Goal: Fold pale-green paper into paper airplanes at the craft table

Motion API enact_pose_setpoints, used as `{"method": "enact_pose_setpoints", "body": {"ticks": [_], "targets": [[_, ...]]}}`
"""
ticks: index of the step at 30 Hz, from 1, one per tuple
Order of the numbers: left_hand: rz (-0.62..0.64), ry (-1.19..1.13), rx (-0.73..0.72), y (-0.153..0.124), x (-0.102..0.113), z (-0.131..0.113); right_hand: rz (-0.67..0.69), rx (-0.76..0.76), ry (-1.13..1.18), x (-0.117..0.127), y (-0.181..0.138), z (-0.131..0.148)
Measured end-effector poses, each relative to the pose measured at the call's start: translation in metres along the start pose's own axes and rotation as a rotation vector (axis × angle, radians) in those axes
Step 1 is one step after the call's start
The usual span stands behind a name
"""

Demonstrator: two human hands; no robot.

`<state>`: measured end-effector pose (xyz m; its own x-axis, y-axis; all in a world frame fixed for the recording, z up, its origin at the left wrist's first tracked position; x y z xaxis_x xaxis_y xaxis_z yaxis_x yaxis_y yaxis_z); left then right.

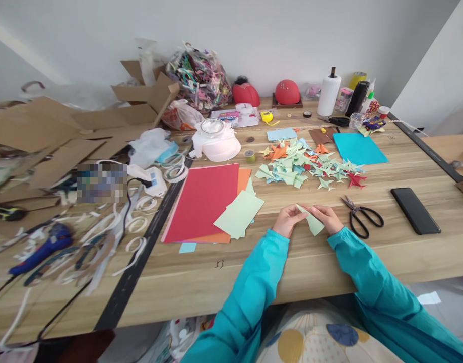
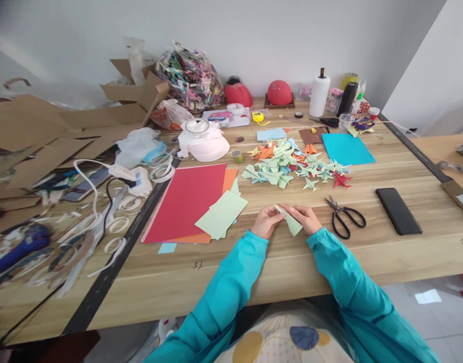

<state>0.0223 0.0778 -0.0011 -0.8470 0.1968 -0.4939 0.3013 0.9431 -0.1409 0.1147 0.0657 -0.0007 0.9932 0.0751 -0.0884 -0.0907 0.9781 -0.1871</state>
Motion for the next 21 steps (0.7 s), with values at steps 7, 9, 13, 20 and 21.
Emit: {"method": "enact_pose_setpoints", "body": {"ticks": [7,9,13,20,21], "targets": [[-0.056,0.217,-0.098,0.000,0.005,-0.012,0.032,0.111,-0.151,-0.003,-0.001,0.009],[-0.065,0.258,-0.119,-0.001,0.004,-0.015,0.053,0.122,-0.194,-0.006,0.000,0.008],[-0.068,0.283,-0.133,-0.002,0.002,-0.016,0.047,0.142,-0.262,-0.006,0.000,0.006],[-0.200,0.193,-0.098,-0.002,0.014,-0.010,0.008,0.242,-0.308,-0.006,-0.004,0.013],[-0.219,0.190,-0.101,-0.002,0.016,-0.010,0.004,0.241,-0.310,-0.006,-0.004,0.012]]}}
Point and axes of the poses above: each hand's wrist, its own y-axis towards the middle knuckle, its own x-axis out of the back of the hand, z = x × y, the point moved 10 cm from there along y, towards the middle knuckle, and after that the axes turned 6 degrees about -z, right-handed, at the moved point
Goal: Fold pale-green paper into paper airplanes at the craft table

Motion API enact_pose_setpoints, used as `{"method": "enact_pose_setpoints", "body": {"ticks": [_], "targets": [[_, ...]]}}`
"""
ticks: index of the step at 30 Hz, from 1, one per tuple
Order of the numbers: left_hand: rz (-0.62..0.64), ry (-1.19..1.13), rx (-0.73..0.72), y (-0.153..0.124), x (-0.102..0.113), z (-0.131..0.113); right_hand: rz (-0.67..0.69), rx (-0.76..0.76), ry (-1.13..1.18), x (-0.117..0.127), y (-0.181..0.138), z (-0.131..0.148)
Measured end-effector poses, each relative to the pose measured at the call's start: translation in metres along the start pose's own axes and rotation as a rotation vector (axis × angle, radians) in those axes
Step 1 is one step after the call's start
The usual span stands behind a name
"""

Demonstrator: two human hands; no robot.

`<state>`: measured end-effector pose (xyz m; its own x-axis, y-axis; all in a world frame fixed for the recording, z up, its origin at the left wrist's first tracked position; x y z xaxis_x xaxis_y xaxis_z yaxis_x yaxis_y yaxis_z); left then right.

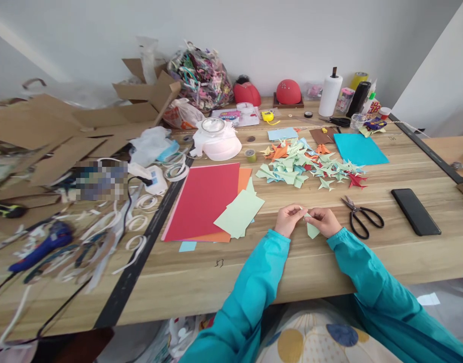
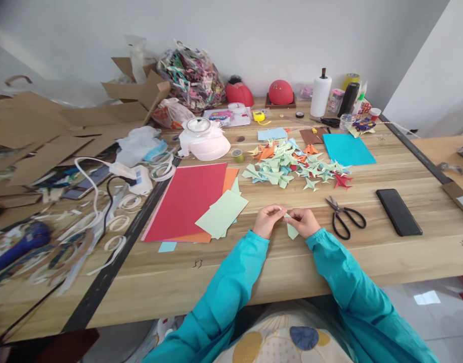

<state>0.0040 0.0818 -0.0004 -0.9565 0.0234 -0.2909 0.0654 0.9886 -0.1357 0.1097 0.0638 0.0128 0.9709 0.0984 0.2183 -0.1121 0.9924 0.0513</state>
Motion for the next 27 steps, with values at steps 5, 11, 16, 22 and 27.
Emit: {"method": "enact_pose_setpoints", "body": {"ticks": [5,11,16,22,27], "targets": [[0.031,0.022,-0.012,0.000,-0.001,-0.002,0.031,-0.064,0.038,-0.006,0.000,-0.004],[0.012,0.008,0.033,0.003,0.003,0.005,0.047,-0.036,-0.018,-0.006,0.000,-0.004],[0.002,0.014,0.038,0.005,0.007,0.011,0.063,0.000,-0.041,-0.008,-0.001,-0.003],[-0.029,0.012,0.042,0.004,0.010,0.009,0.067,-0.034,-0.020,-0.009,-0.001,-0.007],[-0.080,0.049,0.017,0.003,0.012,0.001,0.056,-0.086,0.019,-0.008,0.000,-0.012]]}}
Point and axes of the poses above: each hand's wrist, its own y-axis towards the middle knuckle, its own x-axis out of the back of the hand, z = x × y, the point moved 10 cm from there along y, towards the middle knuckle, and after that the axes turned 6 degrees about -z, right-handed, at the moved point
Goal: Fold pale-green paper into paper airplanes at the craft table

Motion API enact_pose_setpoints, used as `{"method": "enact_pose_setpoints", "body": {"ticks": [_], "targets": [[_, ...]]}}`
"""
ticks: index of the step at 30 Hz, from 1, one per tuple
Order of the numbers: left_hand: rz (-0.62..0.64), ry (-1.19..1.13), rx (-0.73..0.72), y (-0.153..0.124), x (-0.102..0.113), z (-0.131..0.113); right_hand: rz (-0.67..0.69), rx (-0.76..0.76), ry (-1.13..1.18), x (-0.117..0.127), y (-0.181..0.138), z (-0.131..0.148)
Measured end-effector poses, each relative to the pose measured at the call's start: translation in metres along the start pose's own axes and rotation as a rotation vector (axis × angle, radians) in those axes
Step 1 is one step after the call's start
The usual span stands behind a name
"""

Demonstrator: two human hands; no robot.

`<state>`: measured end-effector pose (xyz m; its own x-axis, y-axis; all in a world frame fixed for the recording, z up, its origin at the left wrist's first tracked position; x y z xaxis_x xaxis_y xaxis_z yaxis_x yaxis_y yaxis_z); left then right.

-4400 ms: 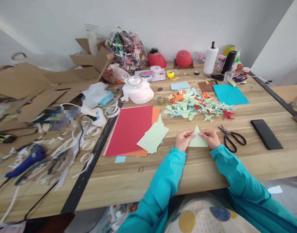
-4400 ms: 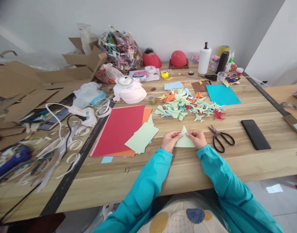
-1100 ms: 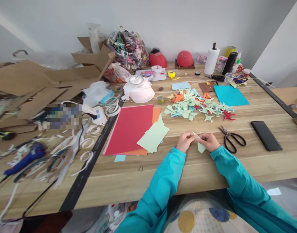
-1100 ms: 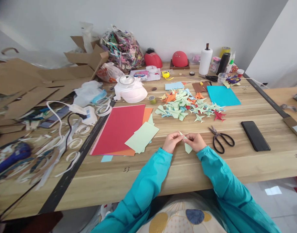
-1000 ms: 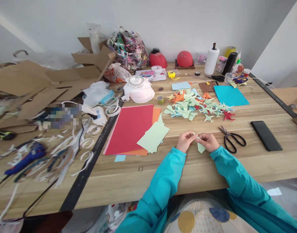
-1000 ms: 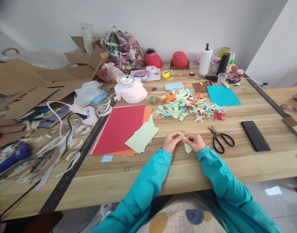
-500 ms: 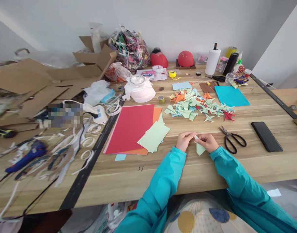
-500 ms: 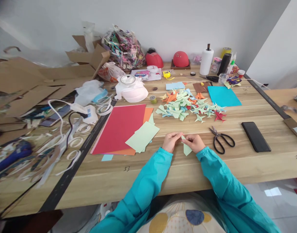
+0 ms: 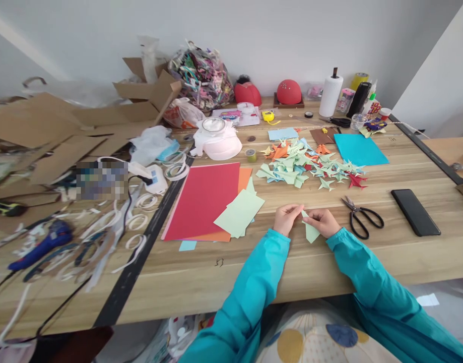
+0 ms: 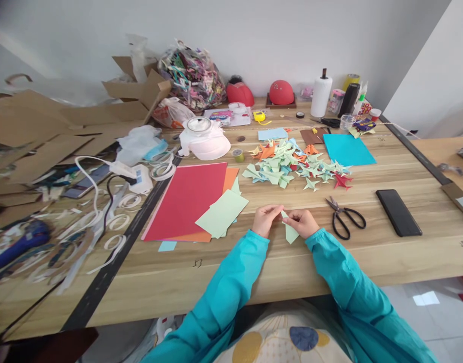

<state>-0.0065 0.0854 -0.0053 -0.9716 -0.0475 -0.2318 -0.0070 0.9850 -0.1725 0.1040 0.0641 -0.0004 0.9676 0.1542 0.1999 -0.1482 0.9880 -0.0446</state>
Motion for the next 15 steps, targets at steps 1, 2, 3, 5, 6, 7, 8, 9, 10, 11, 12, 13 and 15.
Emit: {"method": "enact_pose_setpoints", "body": {"ticks": [1,2,3,5,6,7,8,9,10,11,12,13,15], "targets": [[-0.017,0.021,-0.019,0.000,0.002,-0.002,0.004,-0.016,0.019,-0.001,0.000,-0.001],[-0.031,0.031,-0.034,0.000,0.003,-0.004,0.014,-0.041,0.047,-0.002,0.000,-0.003],[-0.035,0.025,-0.040,0.000,0.004,-0.005,0.027,-0.075,0.086,-0.004,-0.001,-0.005],[0.006,-0.045,-0.020,-0.001,0.001,-0.004,0.050,-0.164,0.209,-0.007,-0.002,-0.011],[0.058,-0.099,0.000,-0.002,-0.003,-0.003,0.056,-0.207,0.281,-0.008,-0.003,-0.014],[0.126,-0.155,0.018,-0.004,-0.010,-0.002,0.060,-0.240,0.344,-0.008,-0.004,-0.015],[0.198,-0.205,0.030,-0.007,-0.017,-0.003,0.064,-0.261,0.391,-0.009,-0.004,-0.015],[0.261,-0.244,0.035,-0.010,-0.023,-0.004,0.071,-0.269,0.419,-0.009,-0.004,-0.015],[0.304,-0.267,0.031,-0.013,-0.027,-0.006,0.083,-0.269,0.429,-0.009,-0.004,-0.014],[0.327,-0.273,0.024,-0.015,-0.030,-0.007,0.098,-0.264,0.428,-0.010,-0.004,-0.013],[0.335,-0.268,0.017,-0.016,-0.031,-0.009,0.113,-0.258,0.426,-0.012,-0.005,-0.012],[0.334,-0.259,0.015,-0.017,-0.032,-0.009,0.124,-0.252,0.428,-0.013,-0.005,-0.012],[0.323,-0.240,0.012,-0.018,-0.031,-0.010,0.140,-0.243,0.433,-0.016,-0.005,-0.012]]}}
Point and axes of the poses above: each hand's wrist, its own y-axis towards the middle knuckle, its own x-axis out of the back of the hand, z = x × y, the point moved 10 cm from there along y, towards the middle knuckle, and after that the axes turned 6 degrees about -z, right-handed, at the moved point
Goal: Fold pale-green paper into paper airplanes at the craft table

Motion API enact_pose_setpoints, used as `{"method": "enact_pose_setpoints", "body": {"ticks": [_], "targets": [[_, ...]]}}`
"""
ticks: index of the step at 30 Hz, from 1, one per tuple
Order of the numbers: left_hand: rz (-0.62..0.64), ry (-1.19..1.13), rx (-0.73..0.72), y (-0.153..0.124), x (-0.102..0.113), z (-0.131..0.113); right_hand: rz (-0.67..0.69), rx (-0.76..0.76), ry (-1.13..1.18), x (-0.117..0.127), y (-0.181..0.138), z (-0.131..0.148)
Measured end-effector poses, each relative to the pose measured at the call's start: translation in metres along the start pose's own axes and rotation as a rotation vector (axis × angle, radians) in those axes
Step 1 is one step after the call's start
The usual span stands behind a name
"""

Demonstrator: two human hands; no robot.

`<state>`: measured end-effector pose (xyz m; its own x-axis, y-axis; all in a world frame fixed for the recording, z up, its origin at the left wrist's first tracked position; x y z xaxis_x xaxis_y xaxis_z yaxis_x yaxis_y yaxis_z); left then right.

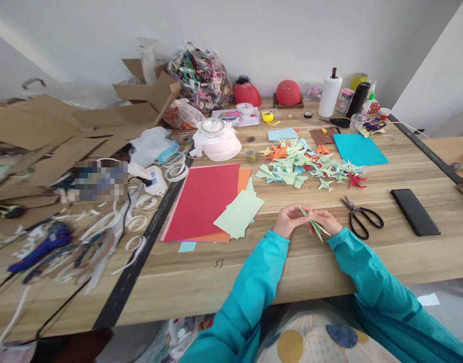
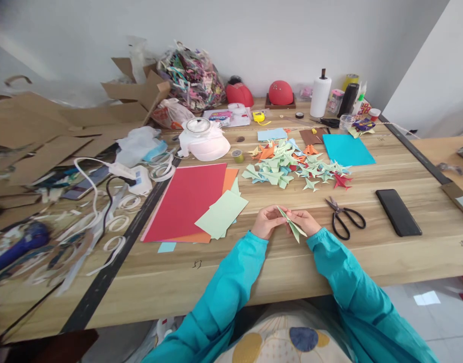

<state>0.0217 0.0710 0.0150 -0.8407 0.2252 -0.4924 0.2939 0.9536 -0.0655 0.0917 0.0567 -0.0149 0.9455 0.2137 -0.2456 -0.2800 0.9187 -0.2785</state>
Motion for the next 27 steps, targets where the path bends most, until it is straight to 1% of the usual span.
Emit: {"method": "enact_pose_setpoints", "body": {"ticks": [3,5,11,13,16,20,23,27], "targets": [[-0.040,0.026,-0.015,0.001,0.004,-0.002,0.020,0.000,-0.001,-0.004,0.001,-0.002],[-0.071,0.052,-0.019,0.004,0.008,0.000,0.010,0.014,-0.008,-0.004,0.000,0.000],[-0.206,0.132,-0.028,0.010,0.031,0.008,-0.152,0.132,-0.114,0.015,-0.006,0.022],[-0.199,0.188,-0.033,0.010,0.031,0.008,-0.131,0.166,-0.177,0.014,-0.008,0.025],[-0.167,0.288,-0.048,0.009,0.027,0.004,-0.051,0.201,-0.308,0.007,-0.007,0.022],[-0.135,0.375,-0.066,0.007,0.021,-0.003,-0.045,0.287,-0.450,0.003,-0.005,0.021],[-0.129,0.406,-0.063,0.007,0.019,-0.004,-0.039,0.296,-0.469,0.002,-0.004,0.019],[-0.112,0.421,-0.040,0.006,0.018,-0.003,-0.022,0.283,-0.439,0.002,-0.004,0.019]]}}
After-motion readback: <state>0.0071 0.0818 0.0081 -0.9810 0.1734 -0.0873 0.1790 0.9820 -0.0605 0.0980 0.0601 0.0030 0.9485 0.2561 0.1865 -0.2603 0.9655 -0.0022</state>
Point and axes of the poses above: each hand's wrist, its own y-axis towards the middle knuckle, its own x-axis out of the back of the hand, z = x × y, the point moved 10 cm from there along y, towards the middle knuckle, and after that the axes turned 6 degrees about -z, right-handed, at the moved point
